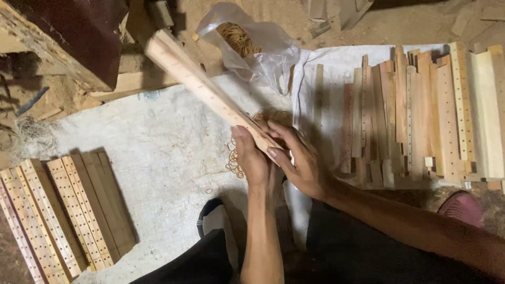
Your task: Wrapping rubber bands around wooden slats and organizing them into stacks
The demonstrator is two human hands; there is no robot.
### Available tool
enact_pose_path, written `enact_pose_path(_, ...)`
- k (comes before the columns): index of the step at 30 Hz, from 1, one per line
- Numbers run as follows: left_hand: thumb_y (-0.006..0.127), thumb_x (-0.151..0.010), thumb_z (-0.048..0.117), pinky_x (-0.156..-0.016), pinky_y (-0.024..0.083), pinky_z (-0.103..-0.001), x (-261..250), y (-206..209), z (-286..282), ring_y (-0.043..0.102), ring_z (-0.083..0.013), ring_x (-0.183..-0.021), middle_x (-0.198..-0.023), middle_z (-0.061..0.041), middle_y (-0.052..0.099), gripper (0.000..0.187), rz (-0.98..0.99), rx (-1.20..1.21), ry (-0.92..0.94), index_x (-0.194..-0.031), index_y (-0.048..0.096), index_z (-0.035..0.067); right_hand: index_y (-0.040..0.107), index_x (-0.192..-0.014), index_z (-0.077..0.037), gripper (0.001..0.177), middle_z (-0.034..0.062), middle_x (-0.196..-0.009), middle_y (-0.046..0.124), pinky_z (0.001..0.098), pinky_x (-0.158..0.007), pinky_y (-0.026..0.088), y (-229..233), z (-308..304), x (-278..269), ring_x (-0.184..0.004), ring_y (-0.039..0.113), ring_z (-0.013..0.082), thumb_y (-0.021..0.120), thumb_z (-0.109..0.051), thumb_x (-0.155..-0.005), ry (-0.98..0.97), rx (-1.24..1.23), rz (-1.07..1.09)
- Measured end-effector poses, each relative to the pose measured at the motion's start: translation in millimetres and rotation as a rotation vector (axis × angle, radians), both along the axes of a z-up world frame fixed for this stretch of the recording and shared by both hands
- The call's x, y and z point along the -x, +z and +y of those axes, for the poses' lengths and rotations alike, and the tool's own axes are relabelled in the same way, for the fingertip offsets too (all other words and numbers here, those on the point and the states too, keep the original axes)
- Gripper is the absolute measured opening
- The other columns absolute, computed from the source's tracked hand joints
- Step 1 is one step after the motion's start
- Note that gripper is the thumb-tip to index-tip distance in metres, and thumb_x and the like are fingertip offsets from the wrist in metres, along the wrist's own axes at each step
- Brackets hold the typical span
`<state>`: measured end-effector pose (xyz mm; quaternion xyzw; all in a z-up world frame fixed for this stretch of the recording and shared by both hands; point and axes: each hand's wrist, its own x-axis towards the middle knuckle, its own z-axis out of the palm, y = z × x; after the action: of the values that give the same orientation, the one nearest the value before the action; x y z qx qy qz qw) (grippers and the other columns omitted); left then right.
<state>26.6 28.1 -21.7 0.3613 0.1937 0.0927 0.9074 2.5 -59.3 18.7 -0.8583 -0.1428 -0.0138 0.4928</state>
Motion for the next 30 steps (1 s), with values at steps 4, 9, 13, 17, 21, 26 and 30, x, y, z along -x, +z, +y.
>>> enact_pose_path(4, 0.051, -0.104, 0.040, -0.114, 0.030, -0.043, 2, 41, -5, 0.045, -0.0229, -0.125, -0.146, -0.016, 0.041, 0.065, 0.086, 0.025, 0.182, -0.156, 0.028, 0.007, 0.045, -0.152, 0.000, 0.048, 0.0267, -0.138, 0.058, 0.0520, -0.101, 0.050, 16, 6, -1, -0.124, 0.061, 0.0450, 0.049, -0.012, -0.106, 0.058, 0.051, -0.062)
enact_pose_path(9, 0.046, -0.106, 0.041, -0.105, 0.049, -0.036, 4, 25, 7, 0.059, -0.0111, -0.097, -0.107, -0.007, 0.060, 0.056, -0.146, 0.226, 0.181, -0.153, 0.031, 0.014, 0.038, -0.155, 0.004, 0.052, 0.0315, -0.141, 0.054, 0.0565, -0.101, 0.047, 7, 5, 1, -0.124, 0.058, 0.0507, 0.044, -0.015, -0.108, 0.112, 0.101, -0.077)
enact_pose_path(13, 0.041, -0.108, 0.040, -0.090, 0.047, -0.028, 5, 38, 16, 0.048, -0.0131, -0.089, -0.097, -0.003, 0.045, 0.046, -0.258, 0.307, 0.180, -0.143, 0.035, 0.011, 0.045, -0.153, -0.002, 0.054, 0.0238, -0.136, 0.061, 0.0511, -0.102, 0.049, 11, 6, -3, -0.124, 0.061, 0.0382, 0.057, -0.015, -0.102, 0.086, -0.082, -0.016)
enact_pose_path(17, 0.039, -0.109, 0.041, -0.107, 0.047, -0.036, 2, 36, 14, 0.059, -0.0174, -0.106, -0.112, -0.007, 0.058, 0.048, -0.294, 0.315, 0.154, -0.146, 0.043, 0.011, 0.061, -0.134, -0.001, 0.040, 0.0157, -0.110, 0.071, 0.0447, -0.093, 0.057, 19, -1, -14, -0.097, 0.068, 0.0224, 0.068, -0.007, -0.096, -0.060, -0.328, -0.036)
enact_pose_path(21, 0.041, -0.108, 0.040, -0.117, 0.038, -0.037, 10, 59, 13, 0.057, -0.0183, -0.121, -0.123, -0.009, 0.063, 0.037, -0.281, 0.126, 0.021, -0.127, 0.053, 0.011, 0.049, -0.136, 0.003, 0.039, 0.0242, -0.113, 0.066, 0.0521, -0.093, 0.056, 51, -17, -39, -0.100, 0.069, 0.0336, 0.061, -0.002, -0.099, -0.018, -0.375, -0.089)
enact_pose_path(26, 0.066, -0.097, 0.017, -0.081, 0.057, -0.036, 20, 59, 37, 0.068, -0.0180, -0.074, -0.088, -0.015, 0.075, 0.019, -0.323, -0.526, -0.507, -0.108, 0.073, 0.004, 0.054, -0.129, 0.004, 0.036, 0.0143, -0.091, 0.059, 0.0443, -0.077, 0.054, 46, -38, -57, -0.082, 0.065, 0.0259, 0.067, -0.011, -0.099, -0.022, -0.163, -0.281)
enact_pose_path(30, 0.073, -0.091, 0.016, -0.074, 0.053, -0.035, 8, 68, 62, 0.058, -0.0211, -0.072, -0.079, -0.009, 0.065, 0.022, -0.357, -0.790, -0.141, -0.107, 0.067, 0.003, 0.064, -0.127, -0.001, 0.038, 0.0149, -0.101, 0.065, 0.0438, -0.083, 0.055, 62, -31, -40, -0.091, 0.069, 0.0269, 0.076, -0.014, -0.095, -0.003, -0.083, -0.312)
